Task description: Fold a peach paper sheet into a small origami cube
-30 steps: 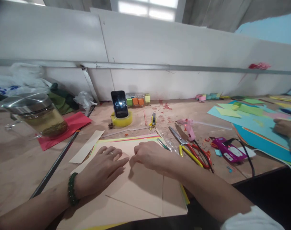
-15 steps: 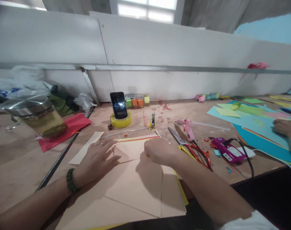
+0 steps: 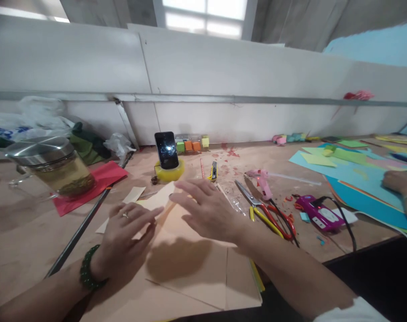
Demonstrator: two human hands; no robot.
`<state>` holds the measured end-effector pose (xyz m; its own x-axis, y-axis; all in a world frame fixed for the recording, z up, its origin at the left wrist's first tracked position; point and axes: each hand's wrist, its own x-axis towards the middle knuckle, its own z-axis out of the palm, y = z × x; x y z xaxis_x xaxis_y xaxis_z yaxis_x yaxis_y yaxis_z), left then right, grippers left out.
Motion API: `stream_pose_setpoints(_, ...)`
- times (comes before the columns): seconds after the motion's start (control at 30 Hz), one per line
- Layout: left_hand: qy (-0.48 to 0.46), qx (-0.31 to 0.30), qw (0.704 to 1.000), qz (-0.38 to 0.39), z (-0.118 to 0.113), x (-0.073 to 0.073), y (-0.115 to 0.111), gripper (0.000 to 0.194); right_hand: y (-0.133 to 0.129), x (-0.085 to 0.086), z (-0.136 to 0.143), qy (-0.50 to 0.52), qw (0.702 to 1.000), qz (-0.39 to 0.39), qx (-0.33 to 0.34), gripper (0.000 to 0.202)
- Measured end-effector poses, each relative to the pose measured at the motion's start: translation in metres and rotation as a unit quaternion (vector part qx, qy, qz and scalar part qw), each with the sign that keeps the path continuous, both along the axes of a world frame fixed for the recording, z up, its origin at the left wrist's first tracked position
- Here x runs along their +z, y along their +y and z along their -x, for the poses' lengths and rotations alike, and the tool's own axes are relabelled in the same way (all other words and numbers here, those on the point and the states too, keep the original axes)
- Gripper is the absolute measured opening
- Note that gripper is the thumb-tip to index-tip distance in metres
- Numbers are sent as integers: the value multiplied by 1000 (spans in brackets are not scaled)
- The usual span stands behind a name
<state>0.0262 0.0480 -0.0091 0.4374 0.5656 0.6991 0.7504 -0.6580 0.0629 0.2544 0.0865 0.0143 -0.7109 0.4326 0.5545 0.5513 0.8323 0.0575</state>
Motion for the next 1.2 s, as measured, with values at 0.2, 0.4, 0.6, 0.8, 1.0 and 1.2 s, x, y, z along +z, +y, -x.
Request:
stream_pose_setpoints(0.2, 80, -64, 993, 52, -10, -4, -16, 25, 5, -12, 7, -151, 984, 40, 81, 25)
stream_pose_setpoints(0.4, 130, -24, 970, 202, -10, -1, -17, 18, -6, 4, 8, -219, 947, 225, 66, 12)
stream_pose_setpoints(0.6, 173, -47, 948, 262, -13, -3, -25, 21, -10, 16, 1, -231, 901, 367, 1, 17)
stream_pose_setpoints(0.8, 170, -64, 952, 248, -9, -12, -25, 18, -8, 14, -2, -230, 904, 359, 36, 11)
stream_pose_setpoints(1.0, 123, -59, 957, 254, -9, -11, -20, 19, -19, 14, -1, -224, 910, 348, 26, 36)
stream_pose_setpoints(1.2, 120, -55, 959, 252, -10, -8, -19, 21, -18, 8, 6, -265, 913, 311, 10, 16)
